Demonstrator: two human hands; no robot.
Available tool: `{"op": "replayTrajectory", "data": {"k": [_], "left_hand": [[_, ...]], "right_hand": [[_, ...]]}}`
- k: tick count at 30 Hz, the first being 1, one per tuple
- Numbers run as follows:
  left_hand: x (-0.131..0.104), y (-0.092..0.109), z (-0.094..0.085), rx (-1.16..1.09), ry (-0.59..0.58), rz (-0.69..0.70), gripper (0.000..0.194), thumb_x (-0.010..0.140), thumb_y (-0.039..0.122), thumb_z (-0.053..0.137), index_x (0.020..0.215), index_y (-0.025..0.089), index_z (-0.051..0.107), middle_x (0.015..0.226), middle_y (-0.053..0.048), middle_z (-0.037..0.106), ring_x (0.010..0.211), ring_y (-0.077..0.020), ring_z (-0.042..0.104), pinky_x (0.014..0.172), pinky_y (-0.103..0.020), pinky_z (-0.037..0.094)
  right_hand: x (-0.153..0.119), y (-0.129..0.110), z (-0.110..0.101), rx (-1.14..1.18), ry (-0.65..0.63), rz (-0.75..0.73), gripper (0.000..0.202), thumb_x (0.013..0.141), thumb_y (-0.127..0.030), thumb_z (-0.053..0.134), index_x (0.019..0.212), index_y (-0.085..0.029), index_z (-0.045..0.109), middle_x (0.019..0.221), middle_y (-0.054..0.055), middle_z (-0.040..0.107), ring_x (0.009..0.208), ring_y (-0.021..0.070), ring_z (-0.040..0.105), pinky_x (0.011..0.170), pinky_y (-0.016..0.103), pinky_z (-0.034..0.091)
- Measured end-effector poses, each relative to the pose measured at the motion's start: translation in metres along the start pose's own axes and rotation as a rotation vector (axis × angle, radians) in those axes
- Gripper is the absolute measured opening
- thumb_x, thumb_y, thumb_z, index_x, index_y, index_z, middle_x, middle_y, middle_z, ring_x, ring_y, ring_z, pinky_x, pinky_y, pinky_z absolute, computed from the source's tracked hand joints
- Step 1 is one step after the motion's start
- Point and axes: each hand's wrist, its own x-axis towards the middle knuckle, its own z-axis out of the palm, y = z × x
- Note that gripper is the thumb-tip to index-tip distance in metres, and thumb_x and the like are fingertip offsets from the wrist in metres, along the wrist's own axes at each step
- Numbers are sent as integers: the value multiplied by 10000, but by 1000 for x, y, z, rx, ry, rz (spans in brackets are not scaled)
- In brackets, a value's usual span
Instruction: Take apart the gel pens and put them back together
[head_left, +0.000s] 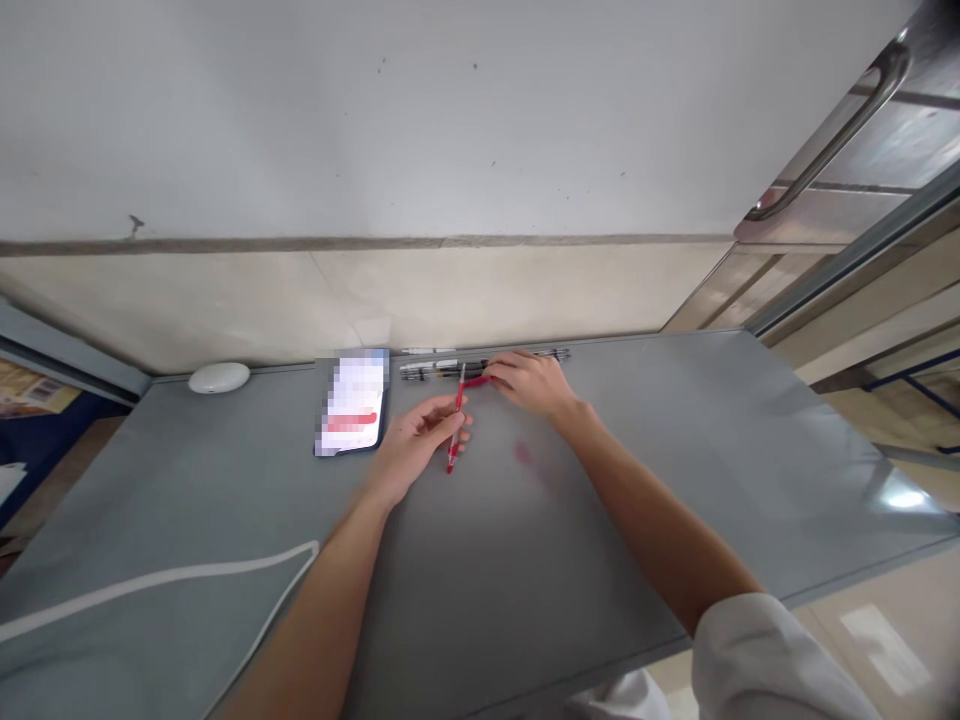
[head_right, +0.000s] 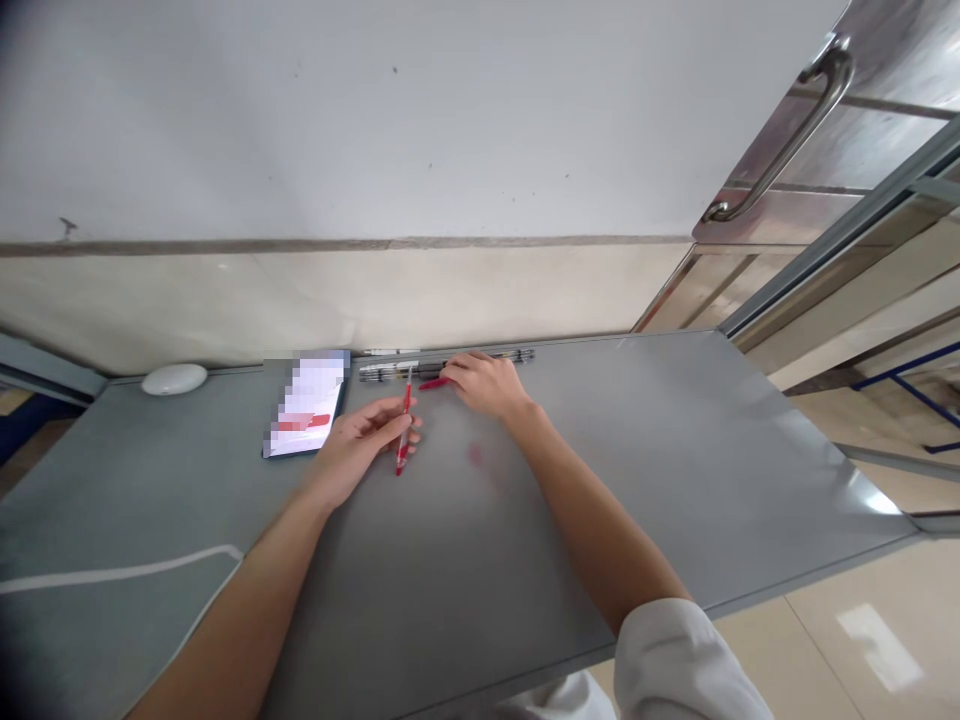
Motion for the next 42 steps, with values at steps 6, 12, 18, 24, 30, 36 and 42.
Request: {"op": "replayTrajectory", "data": {"k": [6, 12, 18, 24, 30, 36, 42], "left_hand": [[-1, 12, 2, 131, -7, 50, 390, 803, 460, 659, 1106, 215, 659, 992, -75, 694, 786, -204, 671, 725, -363, 573], [-4, 18, 10, 407, 1, 118, 303, 833, 460, 618, 1060, 272, 686, 908, -26, 707, 699, -180, 656, 647, -294, 525], [-15, 16, 27, 453, -2, 170, 231, 838, 401, 616, 1013, 281, 709, 822, -11, 711, 719, -185, 646, 665, -287, 516], [-21, 13, 37, 408, 1, 160, 247, 805, 403, 644, 1002, 281, 729, 752, -10, 698, 656, -181, 623, 611, -286, 511], [-22, 4, 35, 426, -4, 123, 289, 797, 450, 640, 1013, 284, 735, 769, -7, 698, 552, -147, 583, 517, -255, 460], [-27, 3, 30, 376, -28, 102, 340, 763, 513, 645, 940, 245, 757, 733, -25, 705, 626, -189, 638, 532, -262, 479], [-29, 8, 21, 359, -102, 50, 345, 825, 501, 609, 1005, 232, 730, 878, -49, 736, 729, -188, 664, 633, -275, 508]], "right_hand": [[-8, -11, -3, 604, 180, 216, 199, 832, -326, 597, 996, -284, 702, 1099, 4, 704, 944, 162, 648, 722, 272, 512], [-29, -29, -8, 1401, 259, 401, 221, 704, -360, 747, 870, -232, 678, 920, 22, 687, 843, 152, 631, 671, 278, 547], [-49, -40, -15, 1596, 275, 475, 228, 678, -310, 784, 864, -242, 672, 855, -4, 651, 790, 125, 607, 691, 290, 558], [-59, -40, -12, 1577, 313, 506, 235, 648, -312, 803, 820, -223, 672, 814, 1, 665, 794, 141, 624, 713, 307, 554], [-60, -41, -11, 1630, 321, 535, 232, 647, -313, 805, 801, -222, 657, 782, -8, 658, 757, 145, 651, 736, 344, 569], [-55, -40, -13, 1701, 357, 557, 264, 636, -322, 802, 788, -233, 605, 830, -22, 628, 734, 134, 652, 704, 333, 585], [-46, -27, -19, 1690, 488, 510, 204, 737, -350, 714, 846, -273, 560, 920, -33, 597, 760, 97, 621, 689, 262, 572]]}}
